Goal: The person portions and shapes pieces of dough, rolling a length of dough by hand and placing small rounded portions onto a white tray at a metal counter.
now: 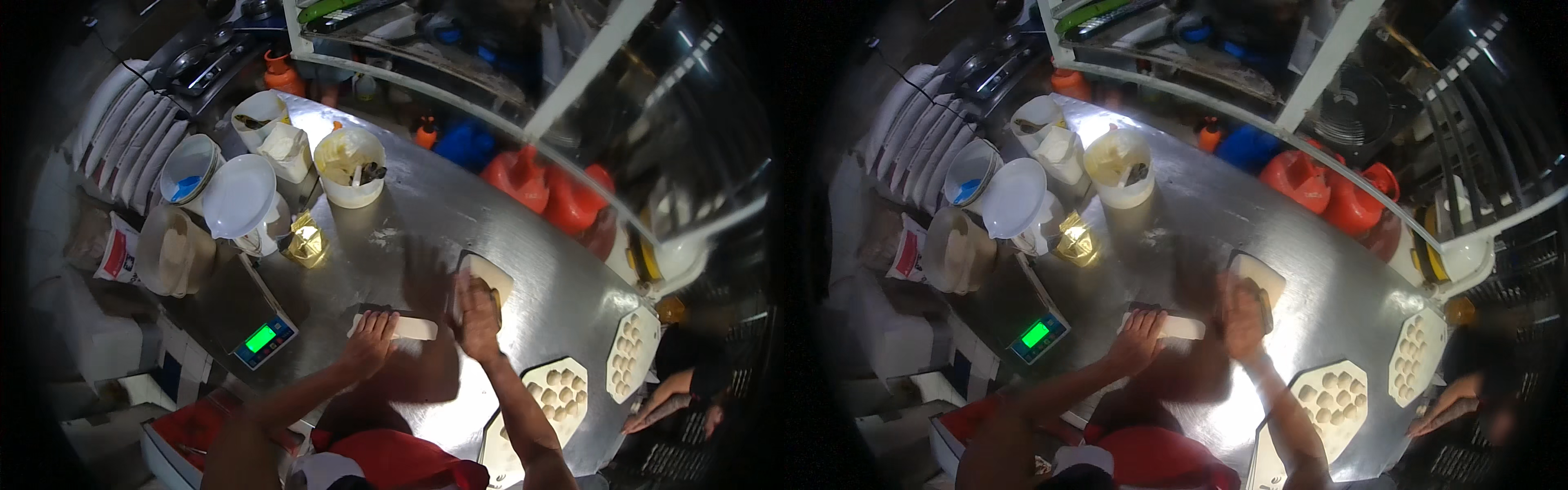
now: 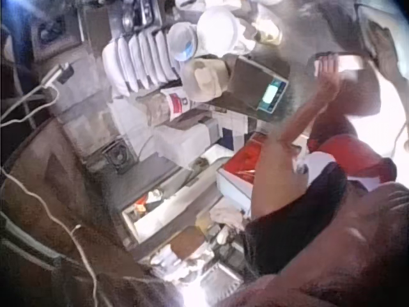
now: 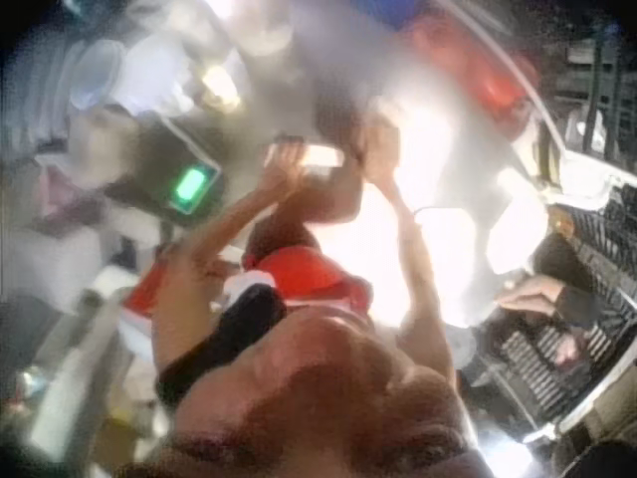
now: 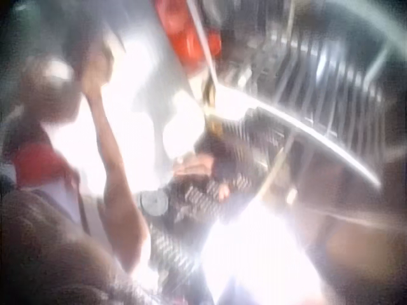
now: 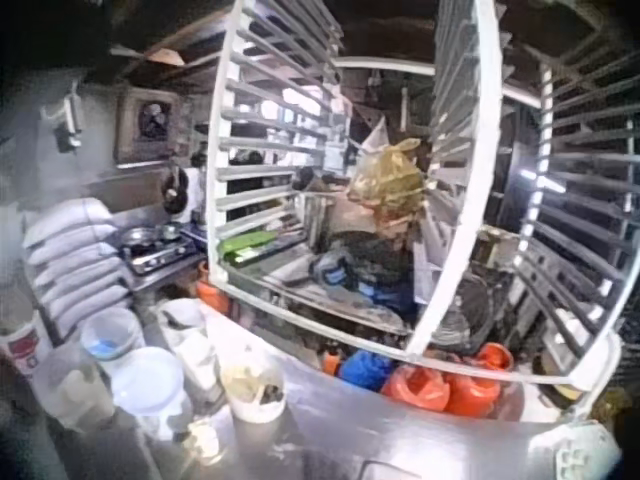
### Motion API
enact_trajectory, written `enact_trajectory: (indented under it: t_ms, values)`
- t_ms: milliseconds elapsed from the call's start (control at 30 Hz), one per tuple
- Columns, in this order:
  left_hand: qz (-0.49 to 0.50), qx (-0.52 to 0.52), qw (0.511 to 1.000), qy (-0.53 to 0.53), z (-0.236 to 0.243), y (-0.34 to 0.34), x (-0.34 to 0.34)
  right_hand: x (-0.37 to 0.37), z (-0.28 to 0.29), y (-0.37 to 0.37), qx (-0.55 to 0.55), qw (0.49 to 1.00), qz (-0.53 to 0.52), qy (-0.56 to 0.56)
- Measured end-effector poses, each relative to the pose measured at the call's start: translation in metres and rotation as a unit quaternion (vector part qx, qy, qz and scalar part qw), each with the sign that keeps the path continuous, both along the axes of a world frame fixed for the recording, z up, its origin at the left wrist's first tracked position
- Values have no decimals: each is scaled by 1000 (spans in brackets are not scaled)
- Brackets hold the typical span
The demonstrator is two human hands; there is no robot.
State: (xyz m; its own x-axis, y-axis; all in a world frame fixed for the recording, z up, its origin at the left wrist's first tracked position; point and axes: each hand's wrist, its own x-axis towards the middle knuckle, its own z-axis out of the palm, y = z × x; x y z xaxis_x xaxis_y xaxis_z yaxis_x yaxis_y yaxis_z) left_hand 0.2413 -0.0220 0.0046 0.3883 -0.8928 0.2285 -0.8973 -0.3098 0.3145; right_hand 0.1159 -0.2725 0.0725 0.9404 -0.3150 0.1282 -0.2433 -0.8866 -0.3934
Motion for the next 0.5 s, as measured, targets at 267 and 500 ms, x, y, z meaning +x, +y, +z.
enact_trajectory:
  t_ms: [267,500]
  values:
    - [-49,-28,998,-41,-34,-30,34,11,-123,89,49,998,26,-6]
    - [-36,114,977,177,-16,-31,12,-24,-92,84,72,996,43,-2]
